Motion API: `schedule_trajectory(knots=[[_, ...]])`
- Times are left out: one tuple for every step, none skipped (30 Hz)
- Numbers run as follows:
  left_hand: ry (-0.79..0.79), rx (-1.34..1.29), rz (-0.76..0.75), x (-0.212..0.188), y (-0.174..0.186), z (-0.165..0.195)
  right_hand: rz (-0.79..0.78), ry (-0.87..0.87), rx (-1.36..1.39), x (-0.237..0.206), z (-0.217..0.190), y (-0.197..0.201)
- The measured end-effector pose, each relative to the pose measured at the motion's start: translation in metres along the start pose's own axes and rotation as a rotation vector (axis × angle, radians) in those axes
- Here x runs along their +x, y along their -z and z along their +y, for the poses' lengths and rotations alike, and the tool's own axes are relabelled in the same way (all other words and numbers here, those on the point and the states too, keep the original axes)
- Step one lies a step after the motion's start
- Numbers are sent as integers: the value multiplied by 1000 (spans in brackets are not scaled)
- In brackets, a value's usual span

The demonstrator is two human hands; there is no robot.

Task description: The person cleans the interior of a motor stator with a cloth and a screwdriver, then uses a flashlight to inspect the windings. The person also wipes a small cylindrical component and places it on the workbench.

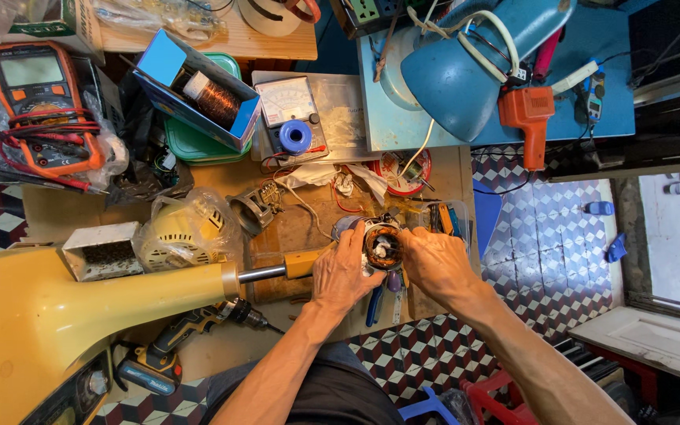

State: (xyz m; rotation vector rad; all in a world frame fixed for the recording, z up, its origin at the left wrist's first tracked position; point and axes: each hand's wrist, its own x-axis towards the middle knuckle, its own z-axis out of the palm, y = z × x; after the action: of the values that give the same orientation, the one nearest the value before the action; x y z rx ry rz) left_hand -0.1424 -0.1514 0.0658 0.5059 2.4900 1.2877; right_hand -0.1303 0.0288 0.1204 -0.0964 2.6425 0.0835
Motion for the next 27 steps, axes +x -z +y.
schedule_trajectory(knots=[[4,-1,1,1,0,0,15,12,13,2,-2,-1],[9,-3,-1,1,-1,0,29,22,28,4,-4,-2],[15,-1,-11,1,-1,0,43,32,41,4,-6,-3],[22,2,-18,1,-1,0,39,37,40,5,-7,-2],[30,5,-27,1,-1,0,34,41,39,3,-7,-1],[34,6,-31,1,-1,-1,29,45,37,1,-8,1],[37,8,-36,1,-1,-1,29,37,14,-2,-8,3],[39,8,-40,1,-1,-1,28,28,-10,-6,-7,7],[29,-1,-35,1,-1,-1,28,18,-35,-11,-6,11],[19,-9,-28,1,-1,-1,55,4,3,-17,-4,15],[9,-17,-22,1,-1,-2,83,-11,40,-24,-3,20],[20,-20,-46,3,0,-2,111,-25,77,-31,-2,24],[33,-23,-68,4,0,-4,159,-8,163,-39,0,27],[46,-25,-90,5,1,-5,208,10,249,-47,2,29],[78,-42,-124,7,2,-7,257,29,335,-55,4,30],[110,-58,-157,9,3,-9,249,-85,488,-64,4,27],[143,-74,-191,10,4,-12,236,-198,642,-73,3,23],[104,-80,-148,11,6,-15,218,-310,797,-81,2,16],[65,-85,-107,10,8,-18,260,-374,919,-88,-1,7],[25,-88,-69,9,9,-22,302,-442,1043,-94,-5,-4],[44,-122,-67,6,10,-26,347,-513,1166,-100,-7,-13],[62,-155,-66,2,12,-29,396,-488,1254,-106,-9,-23],[78,-188,-68,-1,13,-29,447,-464,1344,-111,-12,-33],[181,-320,-103,-7,14,-28,498,-442,1434,-116,-15,-42],[285,-448,-139,-15,15,-26,508,-439,1448,-119,-17,-49],[391,-576,-174,-21,16,-23,517,-436,1462,-122,-19,-55],[366,-666,-176,-24,16,-19,523,-431,1476,-123,-21,-59]])
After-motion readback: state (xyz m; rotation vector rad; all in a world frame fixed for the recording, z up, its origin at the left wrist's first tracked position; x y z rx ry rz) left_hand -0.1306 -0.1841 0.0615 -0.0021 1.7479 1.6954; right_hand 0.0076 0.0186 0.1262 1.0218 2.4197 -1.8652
